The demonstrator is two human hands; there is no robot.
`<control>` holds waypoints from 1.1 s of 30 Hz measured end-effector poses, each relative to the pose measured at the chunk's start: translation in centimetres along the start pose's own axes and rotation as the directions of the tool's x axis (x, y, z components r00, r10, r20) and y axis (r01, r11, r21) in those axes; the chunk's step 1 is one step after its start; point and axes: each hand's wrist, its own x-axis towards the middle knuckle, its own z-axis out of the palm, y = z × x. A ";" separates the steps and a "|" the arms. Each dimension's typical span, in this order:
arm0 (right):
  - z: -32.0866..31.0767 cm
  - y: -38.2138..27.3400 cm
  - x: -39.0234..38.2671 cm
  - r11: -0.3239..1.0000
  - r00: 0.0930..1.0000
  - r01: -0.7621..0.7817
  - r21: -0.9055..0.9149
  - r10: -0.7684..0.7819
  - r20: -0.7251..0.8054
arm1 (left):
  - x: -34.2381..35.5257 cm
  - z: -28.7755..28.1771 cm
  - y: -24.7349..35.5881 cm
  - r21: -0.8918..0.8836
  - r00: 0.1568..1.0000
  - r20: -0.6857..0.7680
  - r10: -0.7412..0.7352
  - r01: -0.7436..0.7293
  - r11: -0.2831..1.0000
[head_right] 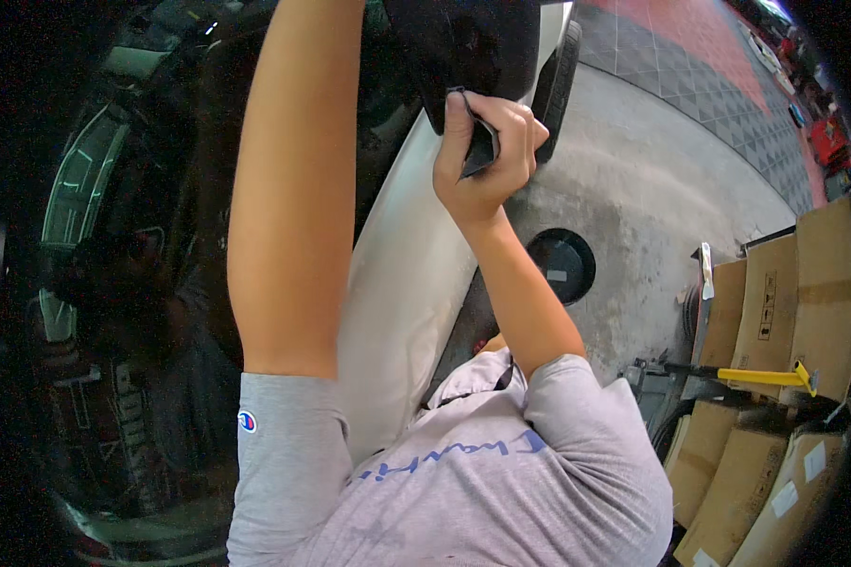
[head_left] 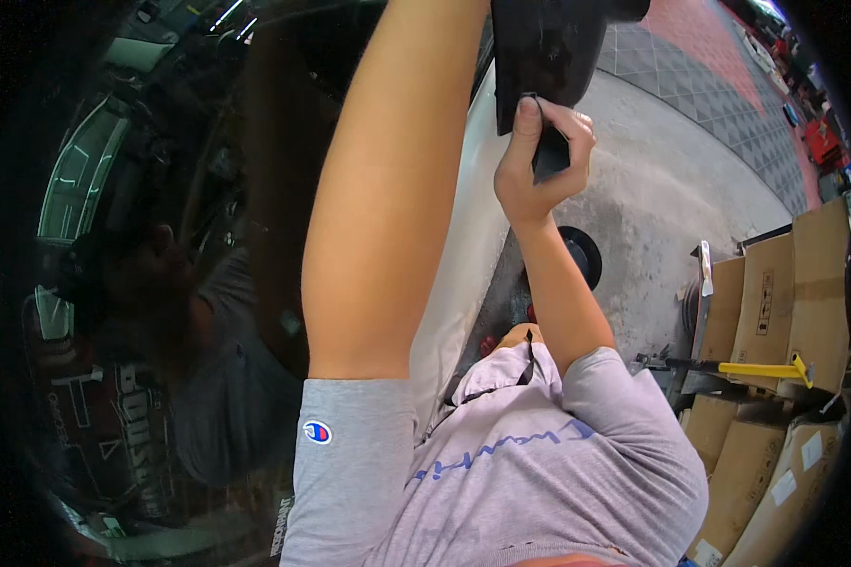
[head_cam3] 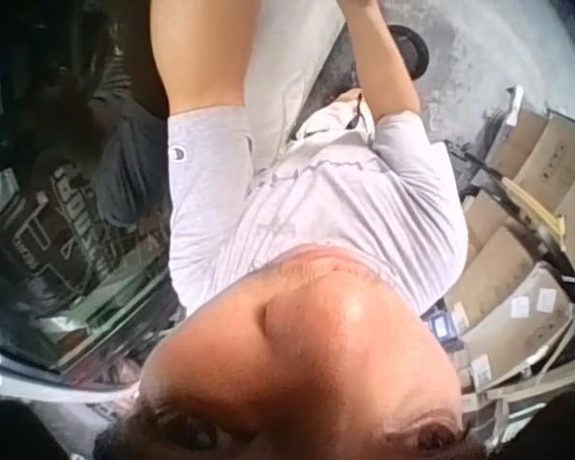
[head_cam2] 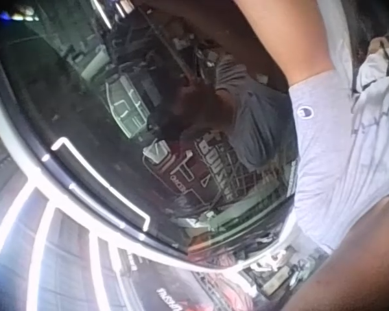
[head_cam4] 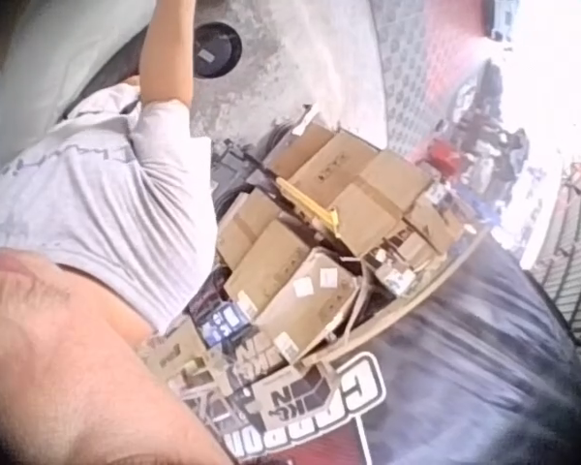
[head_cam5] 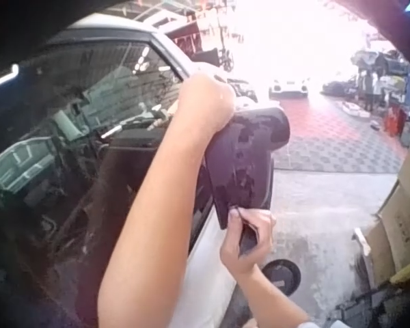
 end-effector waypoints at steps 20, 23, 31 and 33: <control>0.8 0.0 3.1 0.991 0.986 0.136 -0.005 -0.135 0.102 | 0.4 -0.2 0.2 -0.026 0.982 0.067 -0.176 0.179 0.984; 1.1 -1.2 4.4 0.986 0.976 0.164 -0.015 -0.160 0.150 | 0.3 0.2 -1.5 0.360 0.954 0.236 0.183 -0.261 0.896; 2.2 -0.8 4.6 0.984 0.981 0.180 0.003 -0.180 0.071 | 1.2 0.5 -1.8 0.489 0.903 0.298 0.311 -0.424 0.762; 1.6 -1.2 4.2 0.988 0.981 0.155 -0.012 -0.152 0.119 | 0.5 0.7 -1.5 0.379 0.950 0.224 0.218 -0.291 0.879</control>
